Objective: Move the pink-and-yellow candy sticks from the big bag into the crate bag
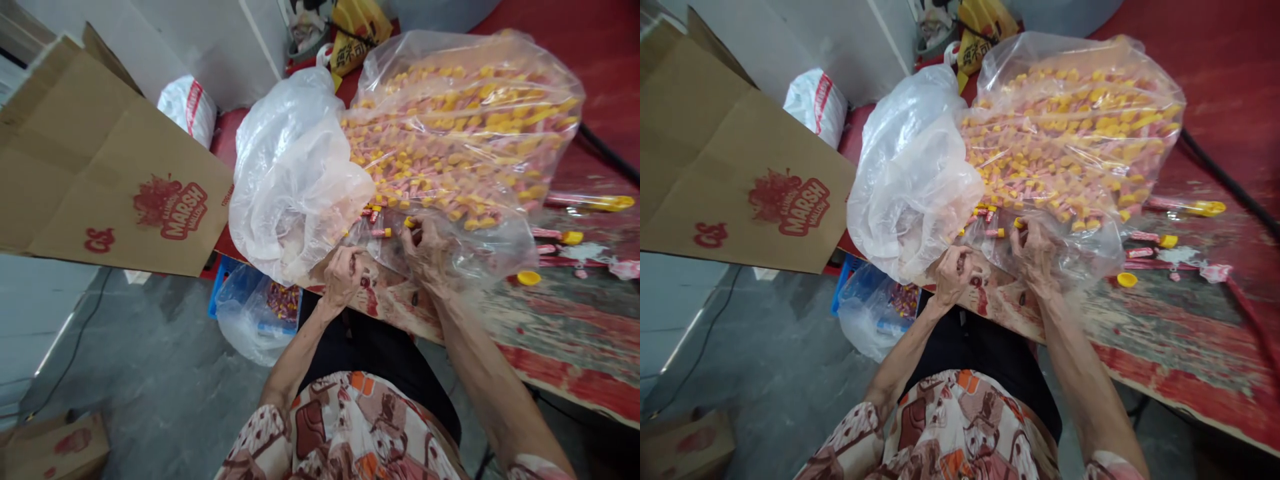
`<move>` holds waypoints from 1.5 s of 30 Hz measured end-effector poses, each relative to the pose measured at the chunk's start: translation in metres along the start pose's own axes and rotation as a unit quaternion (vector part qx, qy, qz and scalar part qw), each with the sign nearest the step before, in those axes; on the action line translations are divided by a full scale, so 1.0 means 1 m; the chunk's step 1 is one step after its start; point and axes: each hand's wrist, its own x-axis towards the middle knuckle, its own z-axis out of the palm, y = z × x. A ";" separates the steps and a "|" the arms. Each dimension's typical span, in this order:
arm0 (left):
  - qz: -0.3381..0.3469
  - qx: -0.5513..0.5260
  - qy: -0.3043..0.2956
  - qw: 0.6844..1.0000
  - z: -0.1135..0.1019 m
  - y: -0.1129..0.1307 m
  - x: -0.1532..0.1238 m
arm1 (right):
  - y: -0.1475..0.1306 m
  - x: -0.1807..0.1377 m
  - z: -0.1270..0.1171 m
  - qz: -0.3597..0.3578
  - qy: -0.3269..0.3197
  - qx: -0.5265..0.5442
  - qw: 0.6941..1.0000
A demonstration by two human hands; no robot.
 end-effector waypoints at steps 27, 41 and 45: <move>-0.285 0.136 -0.028 0.948 -0.091 -0.162 0.135 | -0.015 0.002 -0.011 0.033 -0.009 -0.067 0.997; -0.187 -0.148 -0.001 0.971 -0.045 -0.040 0.037 | -0.025 0.007 -0.015 0.096 0.011 0.050 0.994; -0.168 -0.197 -0.079 0.963 -0.017 -0.009 0.037 | -0.045 0.001 -0.008 0.146 0.025 0.228 0.962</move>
